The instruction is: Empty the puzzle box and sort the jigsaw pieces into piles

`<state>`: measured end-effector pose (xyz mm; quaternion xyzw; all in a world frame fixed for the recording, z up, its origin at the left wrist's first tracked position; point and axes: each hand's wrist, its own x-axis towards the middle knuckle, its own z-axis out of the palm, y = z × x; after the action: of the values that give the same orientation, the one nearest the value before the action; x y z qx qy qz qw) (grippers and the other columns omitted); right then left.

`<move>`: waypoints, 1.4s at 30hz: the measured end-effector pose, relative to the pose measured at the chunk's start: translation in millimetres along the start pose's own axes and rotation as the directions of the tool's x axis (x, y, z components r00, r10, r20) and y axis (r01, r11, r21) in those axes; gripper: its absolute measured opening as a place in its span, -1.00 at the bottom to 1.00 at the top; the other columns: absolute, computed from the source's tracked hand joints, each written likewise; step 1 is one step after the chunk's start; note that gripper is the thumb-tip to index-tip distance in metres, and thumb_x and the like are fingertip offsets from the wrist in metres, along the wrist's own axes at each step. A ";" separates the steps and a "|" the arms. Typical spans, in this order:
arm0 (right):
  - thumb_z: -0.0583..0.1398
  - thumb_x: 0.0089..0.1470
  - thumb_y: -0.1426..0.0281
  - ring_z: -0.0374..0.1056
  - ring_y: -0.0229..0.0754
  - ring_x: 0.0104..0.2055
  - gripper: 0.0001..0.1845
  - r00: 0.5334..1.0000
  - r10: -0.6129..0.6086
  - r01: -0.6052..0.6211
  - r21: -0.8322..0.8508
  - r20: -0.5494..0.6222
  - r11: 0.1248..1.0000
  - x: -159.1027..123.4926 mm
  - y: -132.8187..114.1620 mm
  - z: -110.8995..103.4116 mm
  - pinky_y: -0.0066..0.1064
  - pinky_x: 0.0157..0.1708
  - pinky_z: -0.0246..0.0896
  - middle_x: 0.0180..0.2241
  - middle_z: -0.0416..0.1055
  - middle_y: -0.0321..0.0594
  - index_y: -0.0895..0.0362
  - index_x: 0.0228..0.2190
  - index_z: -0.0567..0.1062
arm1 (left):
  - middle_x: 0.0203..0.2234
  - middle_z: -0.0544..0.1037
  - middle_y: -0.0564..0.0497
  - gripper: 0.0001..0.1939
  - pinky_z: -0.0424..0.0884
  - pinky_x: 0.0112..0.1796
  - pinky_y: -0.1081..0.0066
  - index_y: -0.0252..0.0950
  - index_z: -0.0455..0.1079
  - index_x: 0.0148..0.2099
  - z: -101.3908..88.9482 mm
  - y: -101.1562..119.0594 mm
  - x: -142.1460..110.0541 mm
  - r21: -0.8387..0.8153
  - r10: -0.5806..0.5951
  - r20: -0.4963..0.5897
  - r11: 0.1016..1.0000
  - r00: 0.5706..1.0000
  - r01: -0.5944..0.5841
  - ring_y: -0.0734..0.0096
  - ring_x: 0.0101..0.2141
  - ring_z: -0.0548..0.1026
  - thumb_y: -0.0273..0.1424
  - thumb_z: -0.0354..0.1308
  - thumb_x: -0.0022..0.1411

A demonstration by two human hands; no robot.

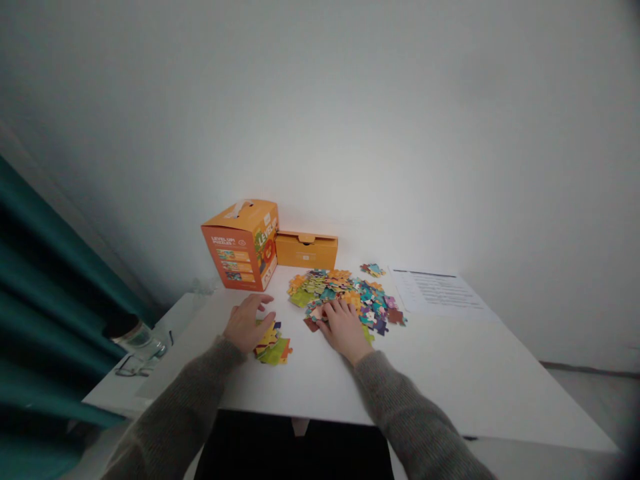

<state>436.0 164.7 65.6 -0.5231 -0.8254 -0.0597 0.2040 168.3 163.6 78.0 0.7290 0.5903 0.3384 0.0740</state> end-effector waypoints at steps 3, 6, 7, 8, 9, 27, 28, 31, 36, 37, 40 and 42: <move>0.13 0.24 0.29 0.23 0.04 -0.04 -0.85 1.000 -0.011 0.011 0.021 -0.005 1.000 -0.7 3.5 3.2 -0.17 -0.07 0.08 -0.15 0.42 -0.07 0.09 -0.22 0.41 | -0.22 0.54 -0.03 -0.77 0.36 -0.13 0.25 -0.25 0.37 -0.09 10.4 22.2 15.4 -0.106 0.121 0.006 0.987 0.993 -0.119 0.29 -0.25 0.51 -0.35 0.09 0.19; 0.17 0.20 0.33 0.24 0.04 -0.06 -0.87 1.000 -0.013 0.015 0.074 -0.024 0.997 -2.9 7.3 2.8 -0.18 -0.08 0.10 -0.15 0.41 -0.08 0.09 -0.20 0.40 | -0.26 0.54 -0.04 -0.81 0.38 -0.13 0.28 -0.26 0.39 -0.12 18.9 44.3 31.6 -0.173 0.251 -0.002 0.953 0.968 -0.247 0.29 -0.24 0.50 -0.40 0.10 0.20; 0.18 0.17 0.35 0.24 0.03 -0.06 -0.85 0.999 -0.010 0.014 0.101 -0.034 0.995 -3.7 8.5 2.3 -0.19 -0.08 0.11 -0.16 0.41 -0.08 0.09 -0.19 0.39 | -0.27 0.54 -0.04 -0.82 0.39 -0.13 0.29 -0.26 0.39 -0.12 21.8 50.5 36.1 -0.203 0.280 -0.012 0.939 0.960 -0.276 0.29 -0.24 0.50 -0.42 0.10 0.20; 0.20 0.14 0.36 0.24 0.03 -0.07 -0.81 0.999 -0.004 0.011 0.130 -0.048 0.991 -4.3 10.0 1.8 -0.18 -0.08 0.11 -0.16 0.41 -0.09 0.09 -0.17 0.39 | -0.27 0.54 -0.04 -0.82 0.40 -0.14 0.30 -0.27 0.39 -0.12 25.0 55.9 40.0 -0.237 0.296 -0.022 0.927 0.955 -0.292 0.30 -0.24 0.50 -0.43 0.09 0.21; 0.22 0.11 0.38 0.24 0.03 -0.07 -0.78 0.998 0.003 0.007 0.161 -0.064 0.987 -4.9 11.6 1.3 -0.18 -0.08 0.12 -0.17 0.40 -0.10 0.09 -0.16 0.38 | -0.28 0.53 -0.04 -0.83 0.40 -0.14 0.31 -0.28 0.39 -0.12 29.0 60.2 43.0 -0.271 0.300 -0.029 0.916 0.953 -0.297 0.31 -0.24 0.50 -0.44 0.09 0.22; 0.14 0.20 0.16 0.28 -0.20 -0.43 -0.71 0.938 0.319 -0.137 0.704 -0.134 0.697 -1.0 32.8 -4.3 -0.38 -0.42 0.21 -0.45 0.36 -0.24 0.09 -0.43 0.43 | -0.33 0.53 -0.06 -0.76 0.37 -0.20 0.35 -0.26 0.51 -0.18 81.3 58.7 35.4 -0.351 0.372 0.101 0.881 0.923 -0.317 0.30 -0.27 0.46 -0.28 0.04 0.33; 0.14 0.19 0.13 0.25 -0.22 -0.50 -0.69 0.930 0.357 -0.171 0.756 -0.088 0.632 -0.9 33.0 -3.5 -0.40 -0.49 0.17 -0.52 0.33 -0.29 0.08 -0.44 0.42 | -0.35 0.54 -0.05 -0.75 0.38 -0.23 0.37 -0.26 0.51 -0.19 80.8 58.9 35.9 -0.397 0.330 0.100 0.878 0.939 -0.266 0.32 -0.30 0.46 -0.27 0.04 0.33; 0.18 0.13 0.03 0.10 -0.30 -0.69 -0.64 0.880 0.467 -0.264 0.908 0.089 0.325 -0.3 33.8 -1.8 -0.48 -0.68 -0.02 -0.70 0.21 -0.43 0.07 -0.43 0.39 | -0.43 0.53 -0.01 -0.75 0.36 -0.33 0.43 -0.28 0.50 -0.27 81.2 57.4 37.2 -0.491 0.179 0.062 0.862 0.982 -0.126 0.36 -0.39 0.46 -0.26 0.06 0.30; 0.28 0.01 0.02 -0.03 -0.41 -0.77 -0.58 0.806 0.545 -0.203 0.973 0.231 -0.112 1.6 34.3 -9.3 -0.56 -0.78 -0.18 -0.73 0.10 -0.55 0.07 -0.47 0.30 | -0.58 0.47 0.08 -0.75 0.33 -0.52 0.49 -0.30 0.44 -0.35 91.6 50.3 38.1 -0.644 -0.029 0.079 0.762 0.996 0.073 0.47 -0.59 0.41 -0.21 0.16 0.20; 0.30 -0.01 0.03 -0.02 -0.42 -0.77 -0.57 0.808 0.538 -0.188 0.971 0.239 -0.149 1.9 34.0 -11.5 -0.56 -0.78 -0.18 -0.72 0.11 -0.54 0.07 -0.48 0.29 | -0.62 0.45 0.10 -0.74 0.33 -0.57 0.50 -0.30 0.43 -0.35 93.8 50.1 38.0 -0.685 -0.056 0.134 0.716 0.989 0.134 0.48 -0.64 0.39 -0.19 0.18 0.18; 0.31 -0.01 0.06 0.04 -0.43 -0.75 -0.59 0.825 0.510 -0.175 0.968 0.243 -0.178 2.2 33.1 -16.1 -0.56 -0.78 -0.12 -0.67 0.25 -0.46 0.10 -0.50 0.32 | -0.66 0.42 0.13 -0.68 0.33 -0.67 0.49 -0.30 0.39 -0.34 95.0 53.5 38.1 -0.761 -0.121 0.264 0.584 0.957 0.284 0.49 -0.72 0.39 -0.12 0.24 0.11; 0.30 0.00 0.06 0.09 -0.42 -0.73 -0.60 0.837 0.489 -0.181 0.967 0.246 -0.177 2.1 32.9 -17.3 -0.55 -0.76 -0.07 -0.64 0.32 -0.40 0.12 -0.50 0.37 | -0.66 0.42 0.14 -0.63 0.37 -0.69 0.47 -0.30 0.35 -0.35 90.8 57.3 39.3 -0.799 -0.177 0.279 0.502 0.944 0.331 0.47 -0.73 0.41 -0.08 0.28 0.05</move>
<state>469.1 175.8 78.4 -0.3960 -0.4046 0.5547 0.6098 270.4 209.1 54.0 0.5341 0.4492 0.5040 0.5088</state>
